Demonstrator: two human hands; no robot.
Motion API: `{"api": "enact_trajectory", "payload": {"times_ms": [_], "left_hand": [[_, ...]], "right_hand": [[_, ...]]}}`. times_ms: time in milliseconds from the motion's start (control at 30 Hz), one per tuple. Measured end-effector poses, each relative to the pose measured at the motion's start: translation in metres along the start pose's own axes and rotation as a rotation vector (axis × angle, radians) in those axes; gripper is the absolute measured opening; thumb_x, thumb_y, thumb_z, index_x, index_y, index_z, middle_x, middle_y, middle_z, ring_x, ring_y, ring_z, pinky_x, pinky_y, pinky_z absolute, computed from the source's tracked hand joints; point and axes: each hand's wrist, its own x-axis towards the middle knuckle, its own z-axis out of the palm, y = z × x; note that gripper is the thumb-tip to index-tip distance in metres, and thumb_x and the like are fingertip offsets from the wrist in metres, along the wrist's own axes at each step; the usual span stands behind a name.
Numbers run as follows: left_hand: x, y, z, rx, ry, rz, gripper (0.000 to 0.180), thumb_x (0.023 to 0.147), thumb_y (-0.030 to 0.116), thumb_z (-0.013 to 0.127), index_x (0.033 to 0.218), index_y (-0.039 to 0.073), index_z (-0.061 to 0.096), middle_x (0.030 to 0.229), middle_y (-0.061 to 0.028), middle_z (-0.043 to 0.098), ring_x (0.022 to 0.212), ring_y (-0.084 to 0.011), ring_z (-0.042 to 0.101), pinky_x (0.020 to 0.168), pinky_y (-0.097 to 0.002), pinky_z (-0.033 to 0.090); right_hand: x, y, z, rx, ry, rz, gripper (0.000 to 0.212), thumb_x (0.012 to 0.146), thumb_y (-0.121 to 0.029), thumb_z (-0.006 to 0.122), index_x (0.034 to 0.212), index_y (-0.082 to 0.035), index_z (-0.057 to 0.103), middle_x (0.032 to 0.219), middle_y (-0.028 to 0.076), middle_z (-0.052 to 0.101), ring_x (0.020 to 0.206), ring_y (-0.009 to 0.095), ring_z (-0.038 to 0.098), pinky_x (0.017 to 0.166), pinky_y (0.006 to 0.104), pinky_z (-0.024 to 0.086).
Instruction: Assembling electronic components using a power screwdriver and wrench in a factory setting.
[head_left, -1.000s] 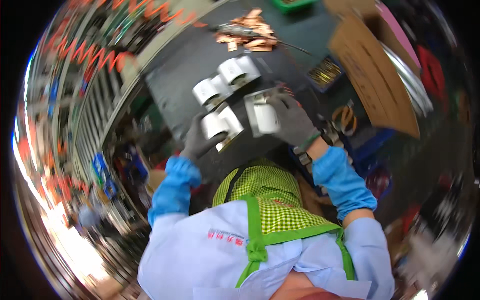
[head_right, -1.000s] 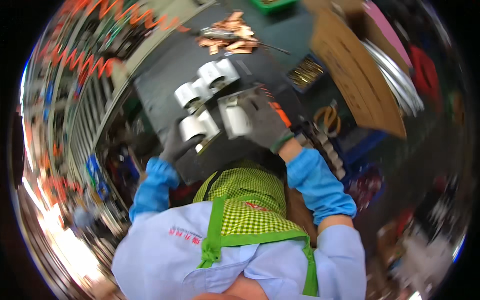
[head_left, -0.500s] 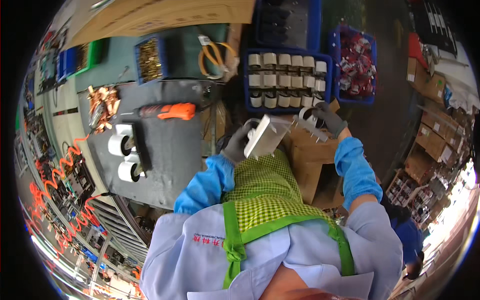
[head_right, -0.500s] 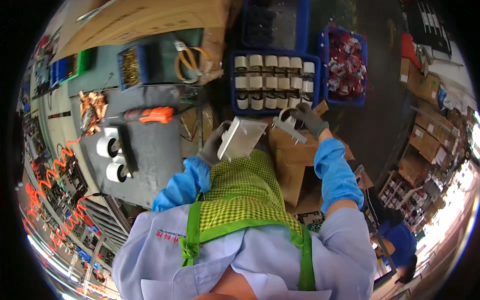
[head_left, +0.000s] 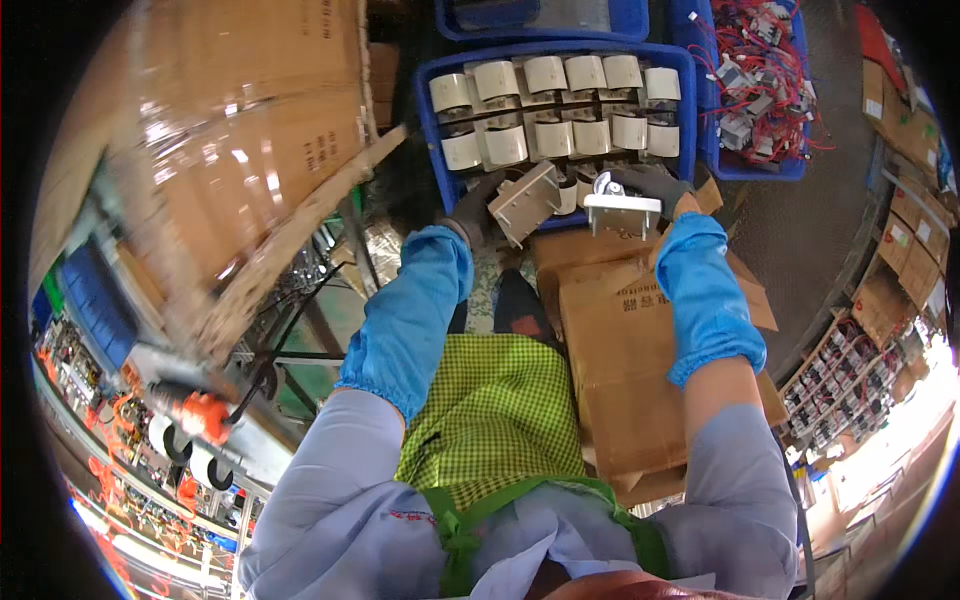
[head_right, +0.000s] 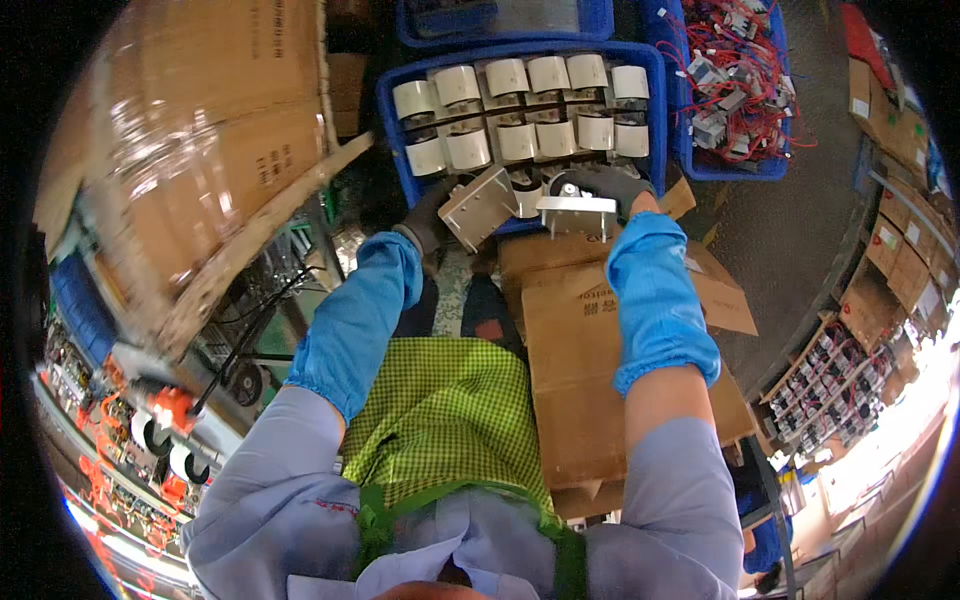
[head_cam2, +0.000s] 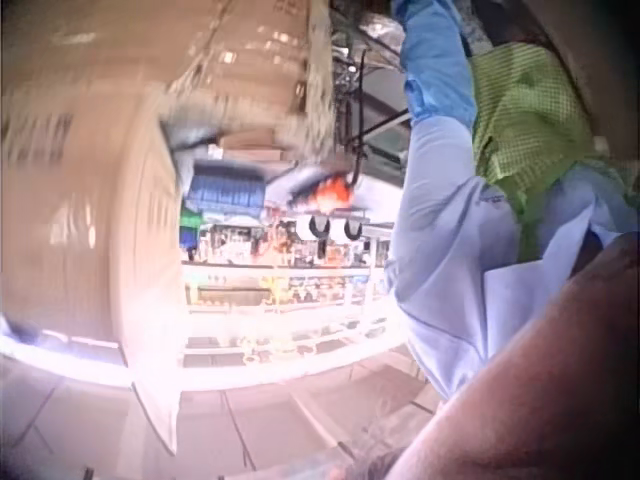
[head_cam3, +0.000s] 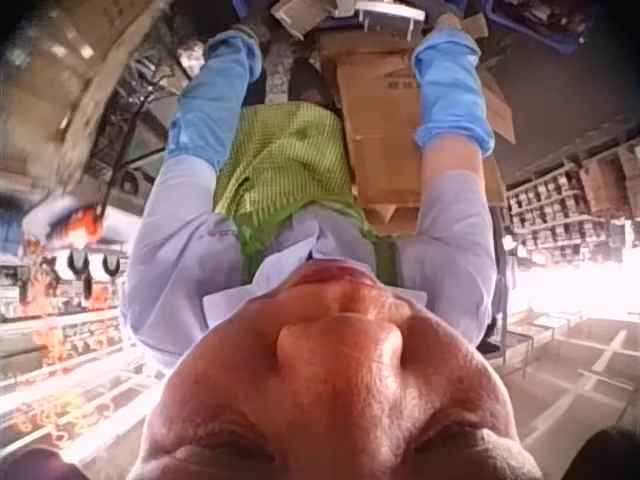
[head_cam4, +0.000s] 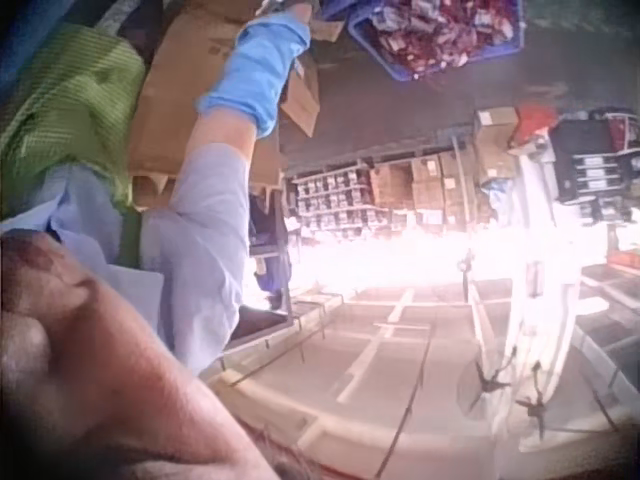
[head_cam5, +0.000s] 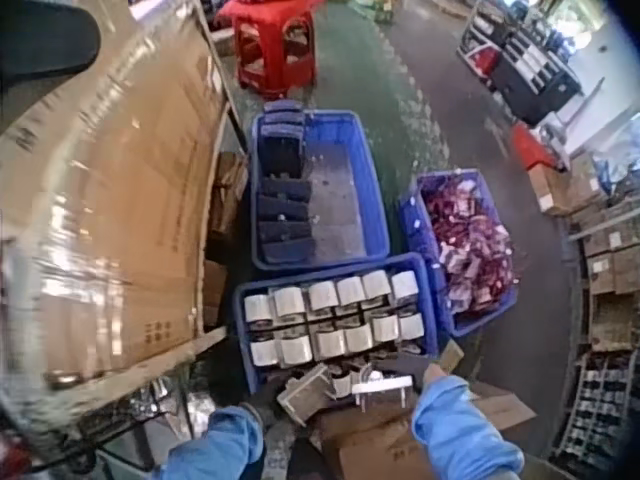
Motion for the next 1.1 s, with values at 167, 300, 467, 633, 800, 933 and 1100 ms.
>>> {"api": "enact_trajectory", "payload": {"times_ms": [167,300,467,633,800,933,1100], "left_hand": [[0.1,-0.004,-0.027,0.173,-0.059,-0.055,0.035,0.089,0.038,0.062,0.106,0.007,0.061,0.099,-0.01,0.066,0.086,-0.0231,0.062,0.079,-0.0395,0.052],[0.114,-0.001,-0.019,0.232,-0.058,-0.152,0.037,0.089,0.039,0.061,0.11,0.009,0.061,0.106,-0.0097,0.066,0.091,-0.0229,0.062,0.08,-0.0374,0.052],[0.132,0.004,-0.03,0.367,-0.02,-0.272,0.04,0.093,0.044,0.053,0.116,0.012,0.059,0.111,-0.0086,0.064,0.098,-0.0235,0.059,0.084,-0.0366,0.049],[0.12,0.003,-0.024,0.531,-0.004,-0.152,0.05,0.088,0.056,0.054,0.115,0.015,0.059,0.101,-0.0078,0.063,0.091,-0.0223,0.058,0.069,-0.0368,0.049],[0.058,-0.015,-0.004,0.373,0.102,0.115,0.067,0.083,0.061,0.059,0.129,0.015,0.047,0.116,-0.0091,0.052,0.1,-0.0257,0.053,0.076,-0.0381,0.052],[0.048,-0.05,0.021,1.181,0.278,0.731,0.089,0.077,0.034,0.075,0.144,0.007,0.022,0.133,-0.0147,0.037,0.12,-0.0335,0.044,0.098,-0.0399,0.042],[0.083,-0.06,0.029,1.216,0.396,0.879,0.042,0.082,0.027,0.063,0.116,0.006,0.05,0.111,-0.0227,0.055,0.103,-0.0407,0.055,0.088,-0.0476,0.045]], "right_hand": [[0.057,0.072,0.037,0.266,0.015,-0.202,0.038,0.092,-0.03,0.053,0.125,-0.01,0.056,0.131,0.013,0.053,0.11,0.025,0.057,0.093,0.0349,0.047],[0.07,0.075,0.035,0.136,0.221,-0.362,0.043,0.092,-0.033,0.057,0.126,-0.007,0.054,0.13,0.012,0.054,0.108,0.024,0.058,0.09,0.0361,0.049],[0.073,0.061,0.038,0.659,0.256,-0.079,0.047,0.091,-0.035,0.058,0.129,-0.007,0.051,0.13,0.013,0.054,0.109,0.025,0.058,0.091,0.0372,0.048],[0.072,0.047,0.03,1.171,0.297,0.232,0.052,0.091,-0.036,0.059,0.132,-0.008,0.047,0.13,0.014,0.053,0.11,0.025,0.057,0.092,0.0382,0.048],[0.045,0.001,0.02,1.656,0.318,0.535,0.057,0.09,-0.038,0.06,0.135,-0.008,0.044,0.129,0.015,0.053,0.111,0.026,0.056,0.093,0.0393,0.047],[0.036,0.046,0.059,0.605,0.355,0.022,0.07,0.082,-0.037,0.072,0.136,-0.006,0.042,0.121,0.014,0.059,0.112,0.026,0.055,0.096,0.0361,0.044],[0.031,0.062,0.074,0.558,0.36,0.182,0.067,0.078,-0.021,0.075,0.132,-0.002,0.041,0.11,0.01,0.061,0.096,0.016,0.058,0.084,0.0305,0.048]]}}
